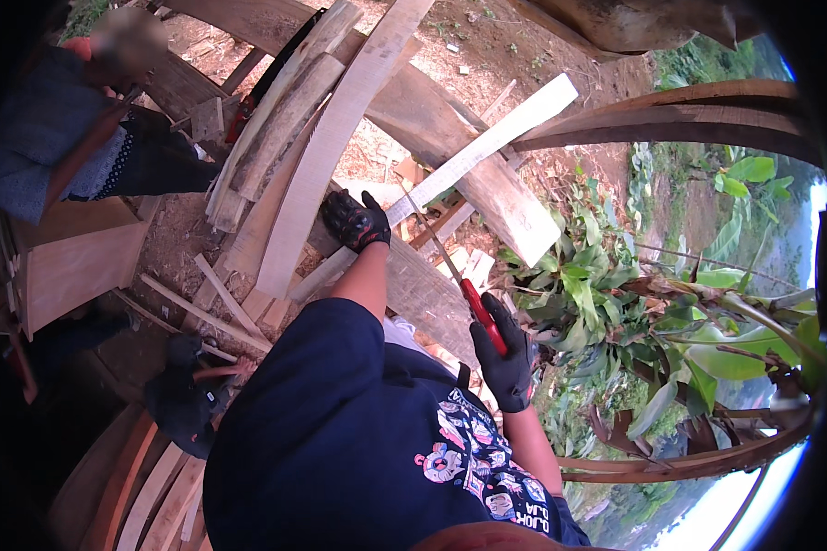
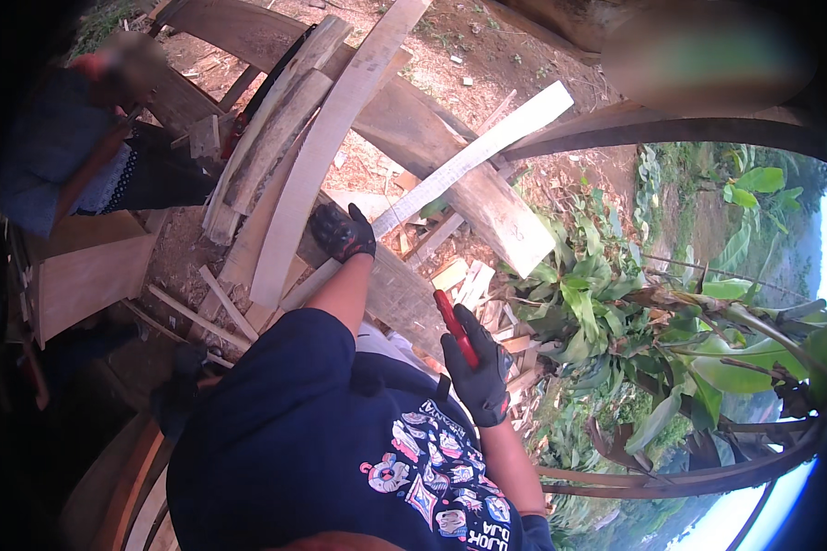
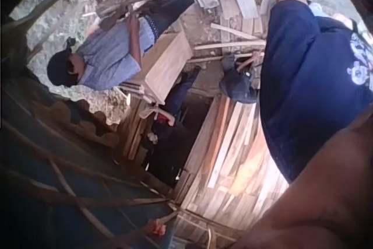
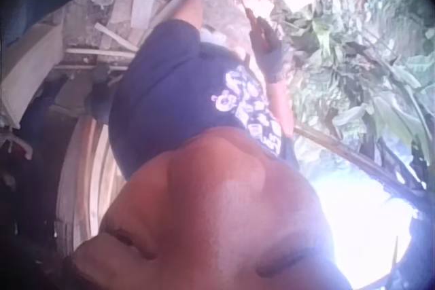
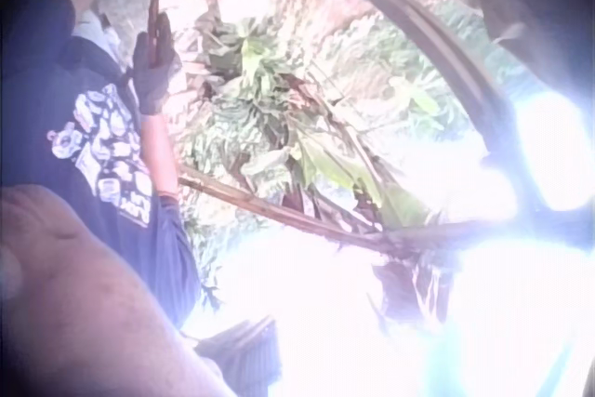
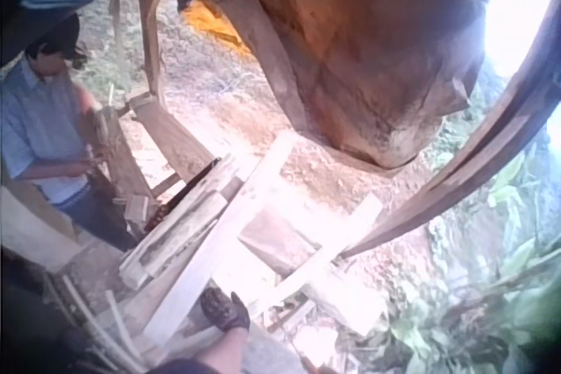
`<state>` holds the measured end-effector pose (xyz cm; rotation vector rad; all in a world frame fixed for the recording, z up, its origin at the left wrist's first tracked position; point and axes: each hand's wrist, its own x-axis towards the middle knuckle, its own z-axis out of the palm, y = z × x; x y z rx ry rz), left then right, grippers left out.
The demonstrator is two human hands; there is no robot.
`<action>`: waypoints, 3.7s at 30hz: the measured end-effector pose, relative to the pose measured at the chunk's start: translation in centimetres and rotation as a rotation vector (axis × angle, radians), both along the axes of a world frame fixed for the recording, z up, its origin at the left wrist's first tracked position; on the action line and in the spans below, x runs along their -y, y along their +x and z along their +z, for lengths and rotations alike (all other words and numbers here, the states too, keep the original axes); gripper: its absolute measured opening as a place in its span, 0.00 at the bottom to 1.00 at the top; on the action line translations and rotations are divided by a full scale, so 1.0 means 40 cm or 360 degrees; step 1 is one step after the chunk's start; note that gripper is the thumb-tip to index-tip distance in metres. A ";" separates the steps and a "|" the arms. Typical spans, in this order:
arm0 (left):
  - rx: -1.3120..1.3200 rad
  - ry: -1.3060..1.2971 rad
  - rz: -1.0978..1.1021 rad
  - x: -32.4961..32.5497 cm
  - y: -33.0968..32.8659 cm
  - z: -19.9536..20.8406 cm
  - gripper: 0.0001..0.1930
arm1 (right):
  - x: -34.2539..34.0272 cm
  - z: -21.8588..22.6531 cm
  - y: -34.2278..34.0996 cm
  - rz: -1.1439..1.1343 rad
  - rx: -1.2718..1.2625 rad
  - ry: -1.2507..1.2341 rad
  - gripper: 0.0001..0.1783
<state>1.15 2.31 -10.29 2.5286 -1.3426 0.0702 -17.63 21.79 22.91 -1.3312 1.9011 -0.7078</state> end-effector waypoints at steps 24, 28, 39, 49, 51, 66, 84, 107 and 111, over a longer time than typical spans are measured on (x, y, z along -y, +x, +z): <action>-0.0085 0.0208 -0.0019 0.008 0.000 0.014 0.28 | 0.181 -0.253 -0.018 0.0249 0.0072 -0.0097 0.27; 0.0005 0.0088 -0.0004 0.002 0.002 0.019 0.28 | 0.158 -0.240 -0.022 0.0262 0.0113 -0.0050 0.27; -0.0052 0.0215 -0.0015 0.012 0.002 0.011 0.28 | 0.157 -0.198 -0.013 0.0282 0.0022 0.0097 0.27; -0.0051 0.0123 0.0010 0.007 0.001 0.003 0.25 | 0.060 -0.096 -0.100 0.0305 -0.0090 0.0070 0.27; -0.0016 0.0071 -0.0002 0.010 -0.005 -0.001 0.25 | 0.031 -0.073 -0.103 0.0267 -0.0107 0.0177 0.27; 0.0004 0.0064 -0.0015 0.010 0.001 0.014 0.26 | 0.072 -0.015 -0.055 0.0309 -0.0153 0.0091 0.26; -0.0035 0.0088 -0.0007 0.010 -0.001 0.004 0.26 | 0.112 0.008 -0.051 0.0293 -0.0180 0.0104 0.26; -0.0002 0.0033 -0.0024 0.006 -0.003 -0.003 0.27 | 0.099 0.001 -0.043 0.0289 -0.0195 0.0034 0.24; -0.0019 0.0039 -0.0008 0.006 -0.001 -0.002 0.27 | 0.104 0.000 -0.046 0.0275 -0.0233 0.0007 0.24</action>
